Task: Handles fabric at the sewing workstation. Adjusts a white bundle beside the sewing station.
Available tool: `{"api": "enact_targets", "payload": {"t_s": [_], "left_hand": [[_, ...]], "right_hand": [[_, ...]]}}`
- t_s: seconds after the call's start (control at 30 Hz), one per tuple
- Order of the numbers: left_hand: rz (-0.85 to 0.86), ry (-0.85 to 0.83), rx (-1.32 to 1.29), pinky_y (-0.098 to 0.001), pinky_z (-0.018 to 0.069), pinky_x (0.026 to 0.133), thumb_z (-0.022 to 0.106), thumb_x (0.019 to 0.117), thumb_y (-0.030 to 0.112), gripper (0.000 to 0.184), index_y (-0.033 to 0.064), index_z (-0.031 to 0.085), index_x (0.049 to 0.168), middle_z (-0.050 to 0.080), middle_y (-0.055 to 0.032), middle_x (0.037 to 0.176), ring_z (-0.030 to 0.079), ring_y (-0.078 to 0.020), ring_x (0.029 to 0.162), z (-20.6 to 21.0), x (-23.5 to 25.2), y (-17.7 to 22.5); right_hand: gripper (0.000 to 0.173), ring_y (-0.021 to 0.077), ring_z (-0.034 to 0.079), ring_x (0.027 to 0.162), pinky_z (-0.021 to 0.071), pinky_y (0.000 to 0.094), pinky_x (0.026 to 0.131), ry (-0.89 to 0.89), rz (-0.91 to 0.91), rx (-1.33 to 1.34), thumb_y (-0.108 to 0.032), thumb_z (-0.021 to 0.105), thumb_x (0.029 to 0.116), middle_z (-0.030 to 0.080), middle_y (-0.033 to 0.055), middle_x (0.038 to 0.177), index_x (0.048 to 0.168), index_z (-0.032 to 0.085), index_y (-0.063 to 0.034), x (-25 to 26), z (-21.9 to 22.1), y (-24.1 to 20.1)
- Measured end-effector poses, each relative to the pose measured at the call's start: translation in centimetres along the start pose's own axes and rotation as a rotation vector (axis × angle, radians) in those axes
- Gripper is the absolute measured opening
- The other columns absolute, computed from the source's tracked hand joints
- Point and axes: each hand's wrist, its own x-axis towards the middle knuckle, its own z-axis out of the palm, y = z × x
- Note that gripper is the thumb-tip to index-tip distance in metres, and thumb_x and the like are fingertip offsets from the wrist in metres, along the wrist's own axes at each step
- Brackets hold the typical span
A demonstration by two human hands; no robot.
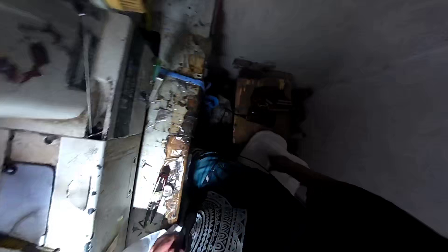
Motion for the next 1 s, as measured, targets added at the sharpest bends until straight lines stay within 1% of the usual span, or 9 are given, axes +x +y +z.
{"api": "enact_targets", "payload": {"t_s": [0.1, 0.17, 0.3, 0.37, 0.5, 0.63, 0.77, 0.93, 1.0], "left_hand": [[-0.126, -0.008, -0.032, -0.0142, 0.0578, 0.079, 0.052, 0.1076, 0.019, 0.025, 0.0207, 0.064, 0.13, 0.068, 0.0109, 0.115, 0.066, 0.0072, 0.089, -0.2, 0.0, 0.5], [-0.19, -0.017, -0.063, -0.013, 0.058, 0.068, 0.054, 0.1068, 0.017, 0.023, 0.0171, 0.064, 0.127, 0.069, 0.0104, 0.104, 0.065, 0.0076, 0.076, -0.2, 0.7, 1.3], [-0.34, 0.032, -0.162, -0.0119, 0.0564, 0.064, 0.055, 0.1025, 0.005, 0.019, 0.0039, 0.066, 0.118, 0.072, 0.0122, 0.092, 0.065, 0.0072, 0.07, 0.3, 2.4, 3.3], [-0.441, 0.09, -0.18, -0.0139, 0.0564, 0.068, 0.054, 0.0959, -0.006, 0.019, -0.0099, 0.065, 0.111, 0.073, 0.0085, 0.088, 0.067, 0.0051, 0.071, 0.7, 4.1, 5.2], [-0.636, 0.099, -0.188, -0.0113, 0.0524, 0.063, 0.047, 0.0931, -0.012, 0.021, -0.0122, 0.062, 0.108, 0.069, 0.011, 0.076, 0.063, 0.0058, 0.063, 1.8, 6.4, 8.1], [-0.767, 0.1, -0.166, -0.0113, 0.051, 0.06, 0.045, 0.0927, -0.015, 0.019, -0.0119, 0.06, 0.104, 0.066, 0.0101, 0.07, 0.061, 0.0053, 0.059, 2.4, 8.0, 10.1], [-0.66, 0.043, -0.137, -0.0104, 0.0519, 0.061, 0.047, 0.0938, -0.012, 0.021, -0.0104, 0.062, 0.107, 0.068, 0.012, 0.074, 0.062, 0.007, 0.061, 1.8, 6.8, 8.8], [-0.704, 0.086, -0.087, -0.0095, 0.0496, 0.059, 0.047, 0.0917, -0.015, 0.018, -0.0148, 0.06, 0.104, 0.064, 0.0086, 0.07, 0.058, 0.0067, 0.057, 2.3, 7.6, 10.6], [-0.723, 0.066, -0.083, -0.0097, 0.05, 0.059, 0.047, 0.0937, -0.013, 0.017, -0.0108, 0.061, 0.105, 0.064, 0.0106, 0.071, 0.058, 0.0071, 0.058, 2.1, 7.6, 10.4]], "right_hand": [[0.056, 0.051, 0.047, 0.136, 0.0385, 0.0619, 0.113, 0.377, -0.011, 0.398, -0.02, 0.071, 0.0962, 0.049, 0.0347, 0.145, 0.142, 0.052, 0.0075, -2.6, 4.6, 2.2], [0.068, 0.0504, 0.044, 0.139, 0.0379, 0.0592, 0.115, 0.496, 0.185, 0.692, -0.019, 0.075, 0.0926, 0.045, 0.0357, 0.148, 0.147, 0.045, 0.0073, -4.1, 8.1, 3.4], [0.101, 0.0469, 0.041, 0.143, 0.0363, 0.0564, 0.117, 0.302, 0.589, 1.093, -0.037, 0.084, 0.0863, 0.039, 0.035, 0.154, 0.157, 0.026, 0.007, -7.2, 14.6, 1.9], [0.099, 0.0445, 0.043, 0.142, 0.0359, 0.055, 0.117, 0.233, 0.637, 1.198, -0.044, 0.082, 0.0871, 0.043, 0.0345, 0.151, 0.152, 0.032, 0.0124, -7.0, 17.3, 0.2], [0.118, 0.0432, 0.045, 0.142, 0.0384, 0.055, 0.117, 0.229, 0.638, 1.122, -0.061, 0.078, 0.0822, 0.041, 0.0331, 0.154, 0.157, 0.021, 0.0104, -4.5, 20.4, -0.6], [0.11, 0.0484, 0.042, 0.142, 0.0402, 0.0589, 0.113, 0.352, 0.672, 1.078, -0.045, 0.088, 0.0764, 0.038, 0.0361, 0.153, 0.152, 0.033, 0.0126, -2.3, 17.7, 0.3], [0.085, 0.0489, 0.038, 0.144, 0.0375, 0.0587, 0.115, 0.485, 0.607, 0.967, -0.027, 0.072, 0.0938, 0.034, 0.0359, 0.156, 0.155, 0.028, 0.011, -2.6, 16.6, 0.8], [0.084, 0.046, 0.055, 0.129, 0.0436, 0.0601, 0.108, 0.553, 0.363, 1.217, -0.025, 0.08, 0.0872, 0.055, 0.0338, 0.139, 0.154, 0.036, 0.0035, -7.0, 15.4, 3.2], [0.075, 0.0354, 0.062, 0.119, 0.0505, 0.0517, 0.102, 0.538, 0.206, 1.397, -0.014, 0.081, 0.0827, 0.061, 0.0283, 0.13, 0.147, 0.046, 0.0034, -9.8, 14.4, 3.6]]}}
